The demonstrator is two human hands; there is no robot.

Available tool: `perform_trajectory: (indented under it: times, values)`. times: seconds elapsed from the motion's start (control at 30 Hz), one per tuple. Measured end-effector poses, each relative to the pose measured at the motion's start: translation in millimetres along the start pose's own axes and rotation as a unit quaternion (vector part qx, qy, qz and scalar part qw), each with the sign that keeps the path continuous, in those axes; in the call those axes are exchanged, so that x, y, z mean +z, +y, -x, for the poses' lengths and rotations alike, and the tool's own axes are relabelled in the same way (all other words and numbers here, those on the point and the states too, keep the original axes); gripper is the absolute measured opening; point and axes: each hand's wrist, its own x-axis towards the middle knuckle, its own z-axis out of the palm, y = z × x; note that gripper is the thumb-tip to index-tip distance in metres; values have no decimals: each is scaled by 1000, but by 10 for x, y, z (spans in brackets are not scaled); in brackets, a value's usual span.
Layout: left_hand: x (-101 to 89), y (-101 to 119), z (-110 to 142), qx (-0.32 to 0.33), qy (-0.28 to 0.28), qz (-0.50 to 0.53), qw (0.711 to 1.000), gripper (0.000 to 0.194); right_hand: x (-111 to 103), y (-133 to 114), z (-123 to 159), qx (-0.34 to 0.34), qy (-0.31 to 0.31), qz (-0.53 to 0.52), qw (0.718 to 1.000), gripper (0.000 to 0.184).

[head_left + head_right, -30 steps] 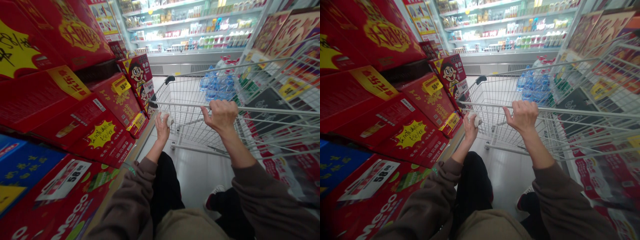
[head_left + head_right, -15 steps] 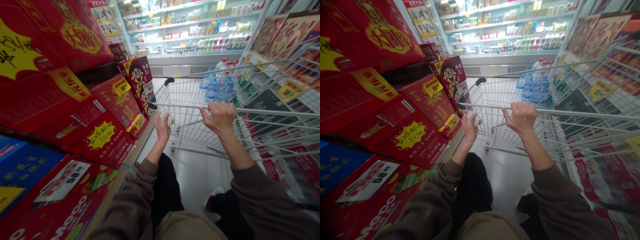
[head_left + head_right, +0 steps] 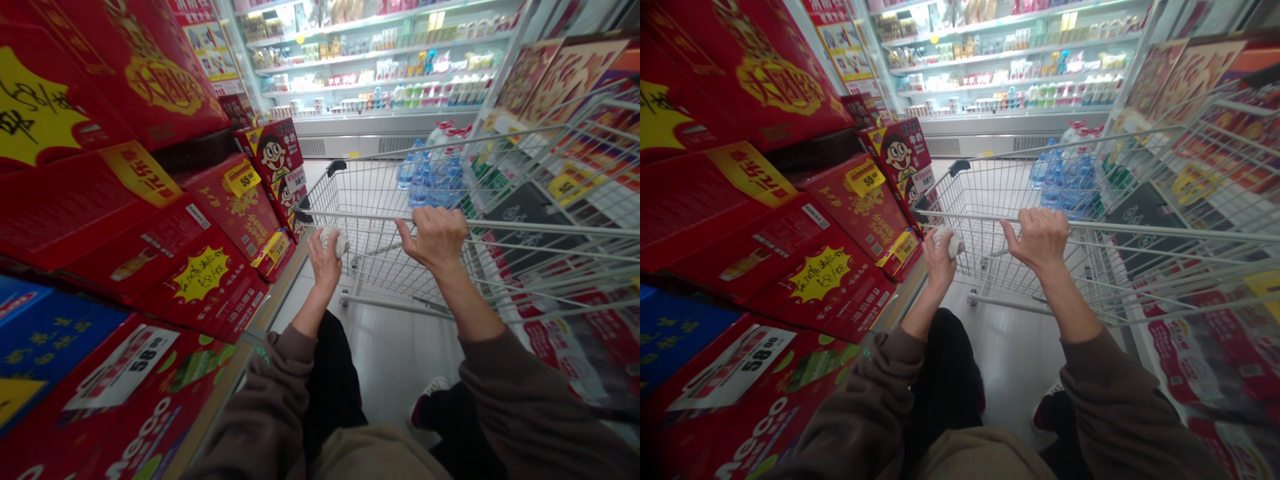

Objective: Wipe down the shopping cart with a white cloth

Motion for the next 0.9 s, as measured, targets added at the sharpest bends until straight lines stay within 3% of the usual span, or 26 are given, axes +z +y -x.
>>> perform_trajectory:
  times: [0.13, 0.23, 0.37, 0.47, 0.53, 0.73, 0.8, 0.9]
  values:
    - [115, -46, 139, -26, -50, -22, 998, 63, -6, 5, 0, -15, 13, 20, 1000, 46]
    - [95, -74, 205, -30, -70, -33, 997, 65, -3, 5, -9, -18, 12, 22, 1000, 46]
    - [-5, 12, 137, -5, 2, 1, 1000, 61, -6, 5, -7, -11, 8, 15, 1000, 48]
    - [21, 112, 62, 7, 64, 30, 997, 56, -14, 9, 6, -10, 9, 13, 1000, 47]
    - [105, 139, 72, -2, 58, 38, 998, 56, -18, 15, 14, -12, 14, 12, 1000, 47]
    - [268, 27, 315, -19, -52, 7, 998, 61, -18, 46, 11, -27, 14, 21, 999, 46]
    - [220, 26, 335, -12, -52, 12, 999, 61, -17, 52, 9, -29, 7, 14, 999, 47]
    - [140, 115, 255, -3, 4, 42, 999, 58, -19, 54, 13, -23, -1, 1, 1000, 48]
